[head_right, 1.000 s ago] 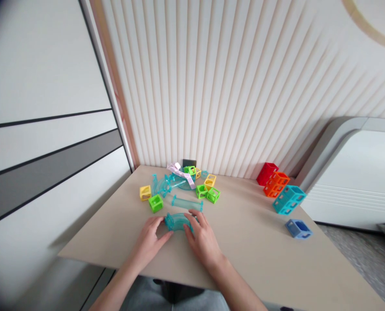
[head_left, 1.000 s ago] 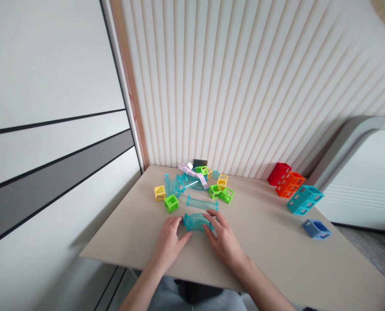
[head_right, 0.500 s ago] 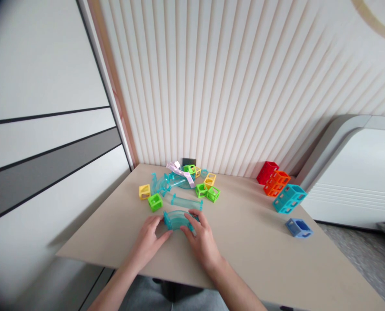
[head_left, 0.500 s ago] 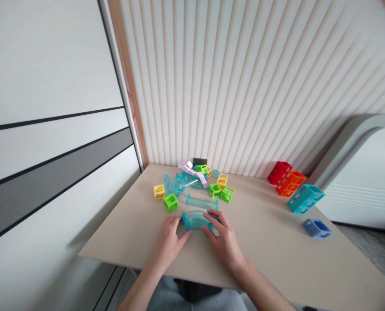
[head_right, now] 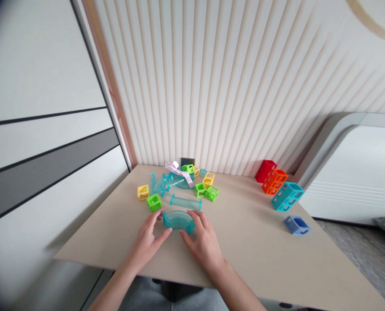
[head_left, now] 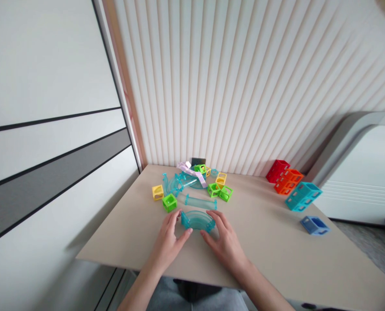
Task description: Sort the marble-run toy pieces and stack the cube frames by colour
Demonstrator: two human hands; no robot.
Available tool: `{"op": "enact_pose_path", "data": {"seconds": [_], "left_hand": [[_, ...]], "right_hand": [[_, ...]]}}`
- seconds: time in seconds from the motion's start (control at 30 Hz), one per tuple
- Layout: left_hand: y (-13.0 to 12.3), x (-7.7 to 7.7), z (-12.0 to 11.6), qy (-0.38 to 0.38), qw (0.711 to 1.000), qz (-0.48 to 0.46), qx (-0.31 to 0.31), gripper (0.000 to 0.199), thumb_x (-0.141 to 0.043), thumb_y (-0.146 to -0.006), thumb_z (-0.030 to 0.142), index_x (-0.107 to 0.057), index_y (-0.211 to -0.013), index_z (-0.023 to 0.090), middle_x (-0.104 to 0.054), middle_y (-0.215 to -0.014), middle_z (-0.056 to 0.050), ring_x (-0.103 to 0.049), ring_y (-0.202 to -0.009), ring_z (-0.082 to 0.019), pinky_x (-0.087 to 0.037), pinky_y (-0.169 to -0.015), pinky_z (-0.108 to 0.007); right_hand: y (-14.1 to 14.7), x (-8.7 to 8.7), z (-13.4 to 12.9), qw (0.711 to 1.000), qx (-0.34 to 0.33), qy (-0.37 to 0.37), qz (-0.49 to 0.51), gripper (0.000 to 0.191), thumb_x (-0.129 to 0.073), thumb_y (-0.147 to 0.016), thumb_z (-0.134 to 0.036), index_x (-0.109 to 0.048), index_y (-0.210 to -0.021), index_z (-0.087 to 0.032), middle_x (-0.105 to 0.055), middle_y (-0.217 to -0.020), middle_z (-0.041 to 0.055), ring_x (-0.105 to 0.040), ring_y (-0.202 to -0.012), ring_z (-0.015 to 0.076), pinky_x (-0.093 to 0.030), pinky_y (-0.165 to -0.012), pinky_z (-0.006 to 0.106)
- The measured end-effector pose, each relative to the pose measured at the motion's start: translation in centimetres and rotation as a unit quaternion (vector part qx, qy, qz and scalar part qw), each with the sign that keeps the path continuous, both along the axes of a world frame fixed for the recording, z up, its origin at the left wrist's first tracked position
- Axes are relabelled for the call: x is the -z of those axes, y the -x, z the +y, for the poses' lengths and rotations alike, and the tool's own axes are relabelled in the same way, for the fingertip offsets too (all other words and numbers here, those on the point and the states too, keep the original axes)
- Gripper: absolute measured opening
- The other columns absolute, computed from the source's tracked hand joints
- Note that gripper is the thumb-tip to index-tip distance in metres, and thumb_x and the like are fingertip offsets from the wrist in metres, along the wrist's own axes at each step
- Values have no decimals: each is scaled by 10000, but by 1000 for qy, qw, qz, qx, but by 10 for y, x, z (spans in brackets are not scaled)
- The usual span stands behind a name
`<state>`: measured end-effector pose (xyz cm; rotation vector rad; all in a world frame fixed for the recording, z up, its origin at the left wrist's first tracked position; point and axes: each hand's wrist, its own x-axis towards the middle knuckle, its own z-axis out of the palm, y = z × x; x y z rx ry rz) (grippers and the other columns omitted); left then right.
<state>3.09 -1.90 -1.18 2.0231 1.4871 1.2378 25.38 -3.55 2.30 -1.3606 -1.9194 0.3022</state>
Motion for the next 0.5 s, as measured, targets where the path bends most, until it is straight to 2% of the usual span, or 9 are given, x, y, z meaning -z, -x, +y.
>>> {"op": "enact_pose_path", "data": {"seconds": [0.37, 0.5], "left_hand": [[-1, 0, 4, -14, 1000, -17, -13, 357, -641, -890, 440, -596, -1160, 211, -717, -1070, -101, -706, -974, -259, -594, -860, -419], [-1, 0, 4, -19, 1000, -16, -14, 338, -648, -889, 437, -605, -1138, 212, -717, -1049, -94, -706, -969, -254, -595, -854, -406]], "right_hand": [[-2, 6, -8, 998, 46, 34, 2, 475, -608, -916, -320, -496, -1375, -272, -679, -1260, 81, -654, -1164, 262, -533, -1008, 440], [-2, 6, -7, 997, 59, 41, -3, 488, -614, -900, -316, -506, -1372, -257, -694, -1259, 79, -668, -1157, 258, -540, -1001, 431]]}}
